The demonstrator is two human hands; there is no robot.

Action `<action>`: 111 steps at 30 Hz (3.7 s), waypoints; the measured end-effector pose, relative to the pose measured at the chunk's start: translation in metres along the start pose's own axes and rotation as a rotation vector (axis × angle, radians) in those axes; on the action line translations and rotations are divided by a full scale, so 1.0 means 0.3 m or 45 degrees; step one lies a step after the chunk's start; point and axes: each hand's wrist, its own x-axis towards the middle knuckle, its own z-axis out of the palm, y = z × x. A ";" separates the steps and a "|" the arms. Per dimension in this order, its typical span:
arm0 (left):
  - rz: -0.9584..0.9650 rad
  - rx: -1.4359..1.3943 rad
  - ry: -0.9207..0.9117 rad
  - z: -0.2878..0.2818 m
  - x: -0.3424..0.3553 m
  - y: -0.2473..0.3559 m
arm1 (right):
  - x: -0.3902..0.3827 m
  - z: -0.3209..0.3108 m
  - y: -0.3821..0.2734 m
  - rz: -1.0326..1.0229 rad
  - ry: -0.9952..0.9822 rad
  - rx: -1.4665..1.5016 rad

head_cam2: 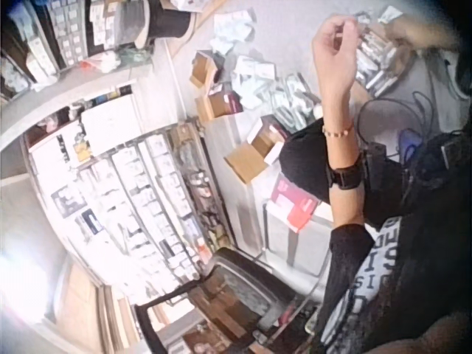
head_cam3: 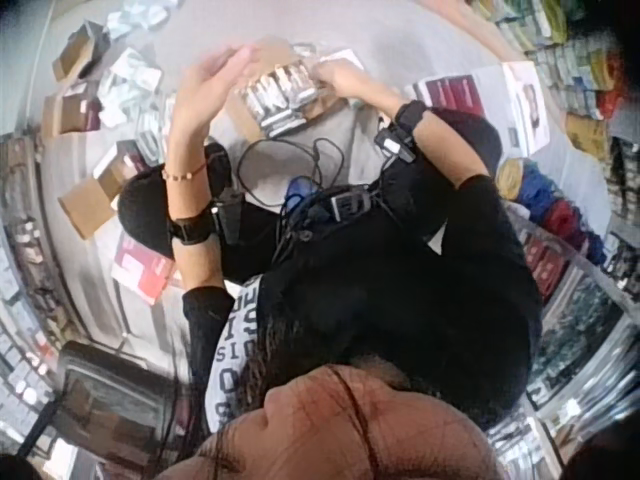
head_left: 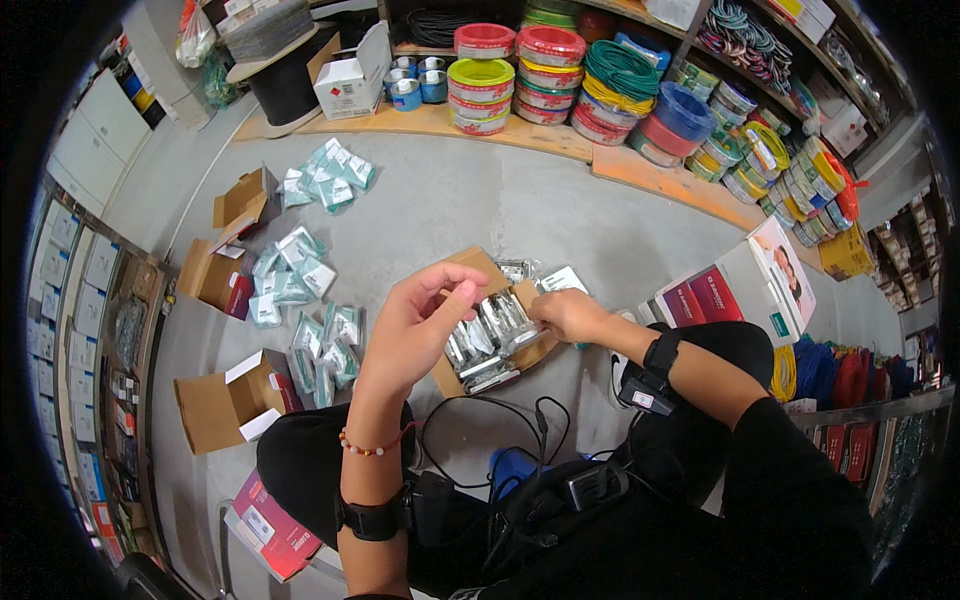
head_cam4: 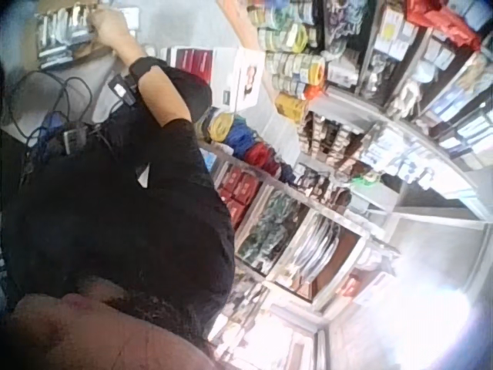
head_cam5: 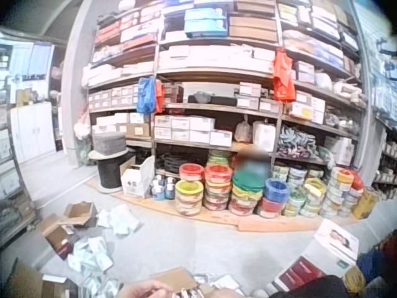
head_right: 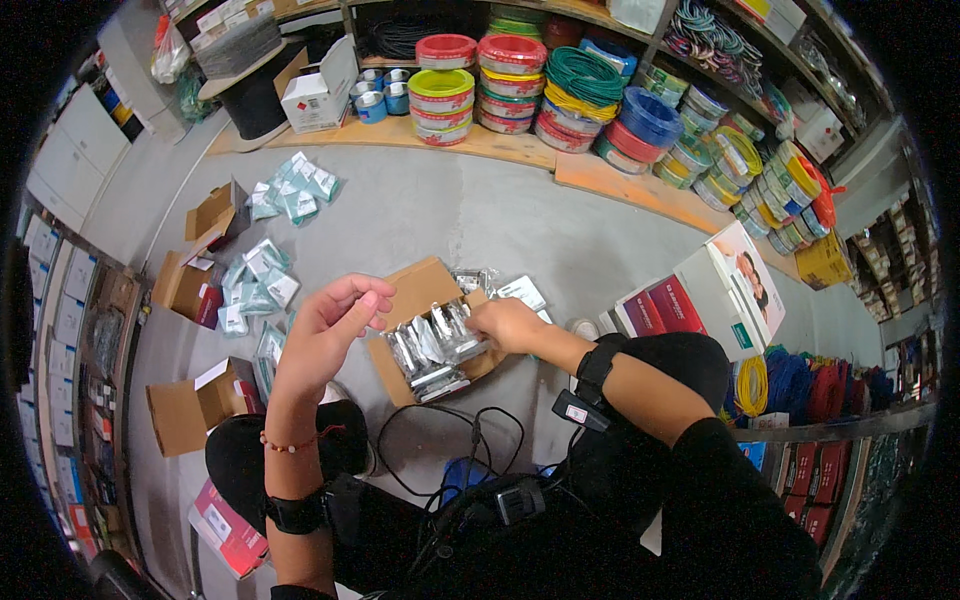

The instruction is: The recorder is sitting on a warehouse floor, sorting and packing small electrical components or switches into cardboard boxes.

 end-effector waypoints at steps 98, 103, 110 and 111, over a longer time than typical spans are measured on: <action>-0.061 0.189 -0.055 -0.031 -0.031 -0.029 | 0.025 0.394 0.038 0.082 0.065 -0.211; -0.040 0.165 -0.001 -0.036 0.012 -0.135 | 0.032 0.383 0.023 0.117 -0.036 -0.303; -0.276 1.016 -0.061 -0.064 0.101 -0.672 | 0.048 0.383 0.023 0.005 0.120 -0.419; -0.294 1.178 -0.148 -0.048 0.095 -0.704 | 0.043 0.378 0.028 -0.011 0.110 -0.461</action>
